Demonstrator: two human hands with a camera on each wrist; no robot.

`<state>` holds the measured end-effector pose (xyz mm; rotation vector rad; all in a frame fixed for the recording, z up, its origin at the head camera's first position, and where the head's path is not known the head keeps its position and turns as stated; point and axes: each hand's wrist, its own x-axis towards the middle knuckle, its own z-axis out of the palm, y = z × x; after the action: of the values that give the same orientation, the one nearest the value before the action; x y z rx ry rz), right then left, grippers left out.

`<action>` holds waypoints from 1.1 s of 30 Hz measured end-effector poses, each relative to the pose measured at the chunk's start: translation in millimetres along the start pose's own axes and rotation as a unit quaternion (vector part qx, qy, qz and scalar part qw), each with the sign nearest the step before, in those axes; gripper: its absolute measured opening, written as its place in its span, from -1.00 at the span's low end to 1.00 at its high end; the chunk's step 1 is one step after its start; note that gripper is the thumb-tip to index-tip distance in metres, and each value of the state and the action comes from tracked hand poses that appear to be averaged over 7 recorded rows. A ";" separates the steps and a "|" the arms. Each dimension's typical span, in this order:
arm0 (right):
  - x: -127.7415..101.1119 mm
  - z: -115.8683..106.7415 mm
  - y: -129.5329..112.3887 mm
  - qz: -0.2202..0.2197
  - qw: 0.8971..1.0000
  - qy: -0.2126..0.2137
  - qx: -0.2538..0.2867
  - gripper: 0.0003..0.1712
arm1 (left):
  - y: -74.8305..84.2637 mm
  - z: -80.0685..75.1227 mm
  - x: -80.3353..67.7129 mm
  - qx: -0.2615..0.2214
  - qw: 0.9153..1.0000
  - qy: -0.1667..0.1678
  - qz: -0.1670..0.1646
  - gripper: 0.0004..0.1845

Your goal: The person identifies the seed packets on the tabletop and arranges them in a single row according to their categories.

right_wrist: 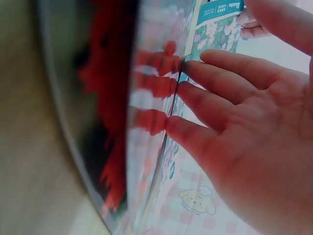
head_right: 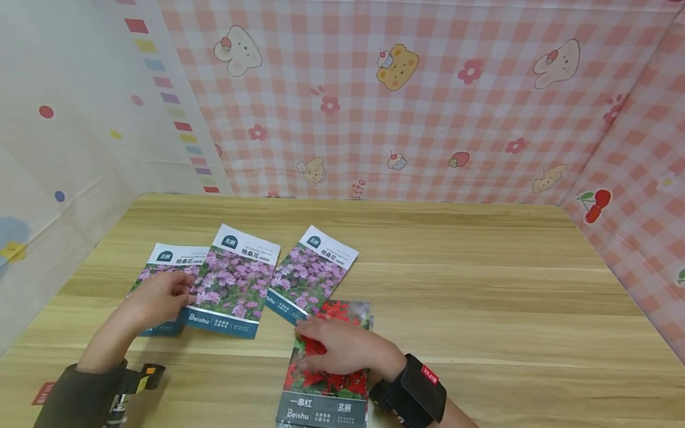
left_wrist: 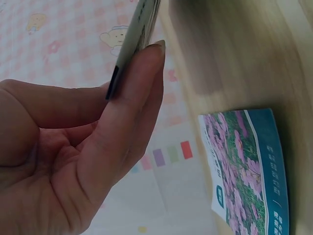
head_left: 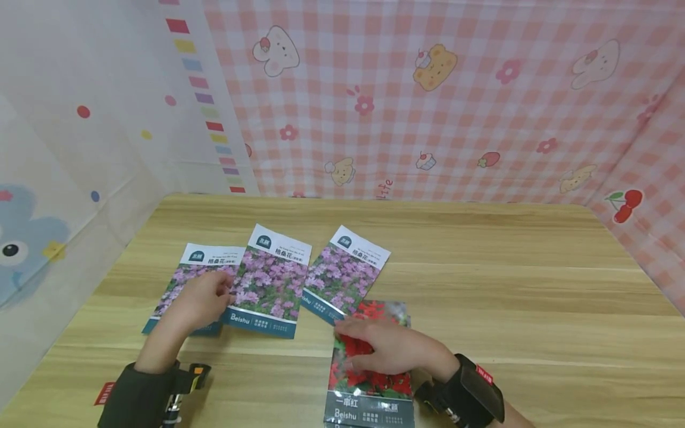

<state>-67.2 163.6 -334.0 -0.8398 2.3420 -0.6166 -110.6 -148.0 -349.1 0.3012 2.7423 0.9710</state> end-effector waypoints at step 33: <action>5.8 -0.1 -21.2 0.039 0.998 0.042 -0.027 -0.49 | -28.9 2.7 -21.4 0.090 0.995 -0.013 -0.046 -0.79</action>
<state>-62.1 144.9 -323.6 -0.7564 2.4643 -0.5691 -92.9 -174.0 -366.7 0.2125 2.7964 0.6925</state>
